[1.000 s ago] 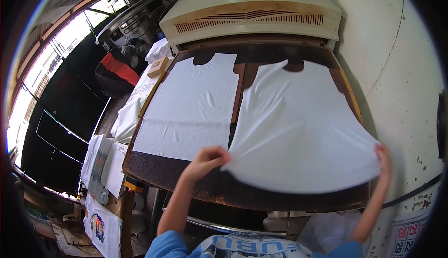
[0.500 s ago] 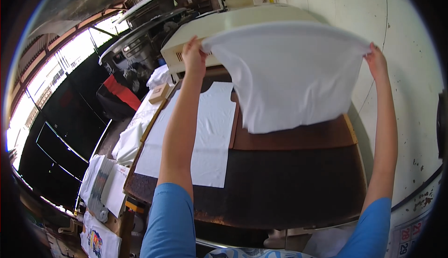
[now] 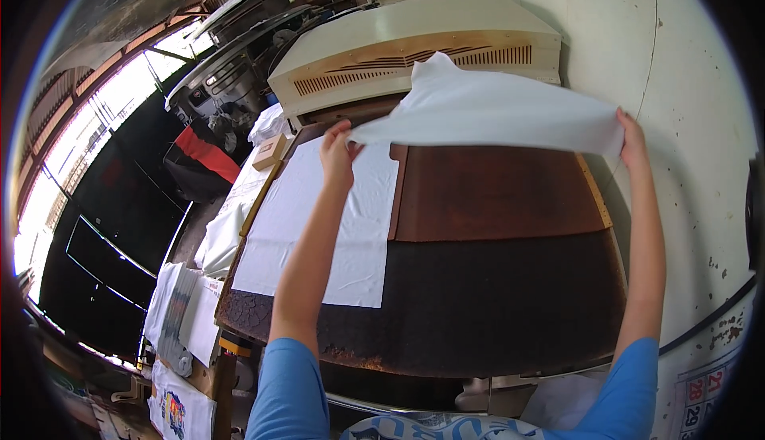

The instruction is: Operating a heat press machine to print graphics onto t-shirt panels.

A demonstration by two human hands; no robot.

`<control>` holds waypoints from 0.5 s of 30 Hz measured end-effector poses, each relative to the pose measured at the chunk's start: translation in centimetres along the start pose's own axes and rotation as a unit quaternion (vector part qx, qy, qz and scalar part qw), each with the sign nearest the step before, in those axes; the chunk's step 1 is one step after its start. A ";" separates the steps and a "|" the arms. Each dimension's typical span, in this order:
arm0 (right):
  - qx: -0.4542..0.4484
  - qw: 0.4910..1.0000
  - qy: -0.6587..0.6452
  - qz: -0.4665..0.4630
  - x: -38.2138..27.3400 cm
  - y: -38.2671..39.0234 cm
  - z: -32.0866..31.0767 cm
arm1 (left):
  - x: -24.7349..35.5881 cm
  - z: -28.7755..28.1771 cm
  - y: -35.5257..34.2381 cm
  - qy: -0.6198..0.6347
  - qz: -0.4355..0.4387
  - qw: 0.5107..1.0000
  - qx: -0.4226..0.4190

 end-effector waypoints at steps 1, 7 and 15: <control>0.012 1.000 -0.005 0.022 2.3 0.2 -0.5 | -1.8 -0.7 1.2 -0.014 -0.022 1.000 0.001; 0.028 0.995 0.074 0.063 13.1 2.8 -6.3 | -10.7 -3.4 8.3 -0.179 -0.135 0.974 0.038; 0.142 0.876 0.454 -0.078 18.7 10.5 -13.6 | -13.5 -6.5 17.4 -0.362 -0.090 0.927 0.030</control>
Point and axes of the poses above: each hand's wrist, its own y-axis away from the middle knuckle, its own z-axis out of the palm, x = y × z, the point moved 2 cm from there along -y, towards the middle knuckle, and after that the axes turned 8 degrees about x, right-handed, at the moved point
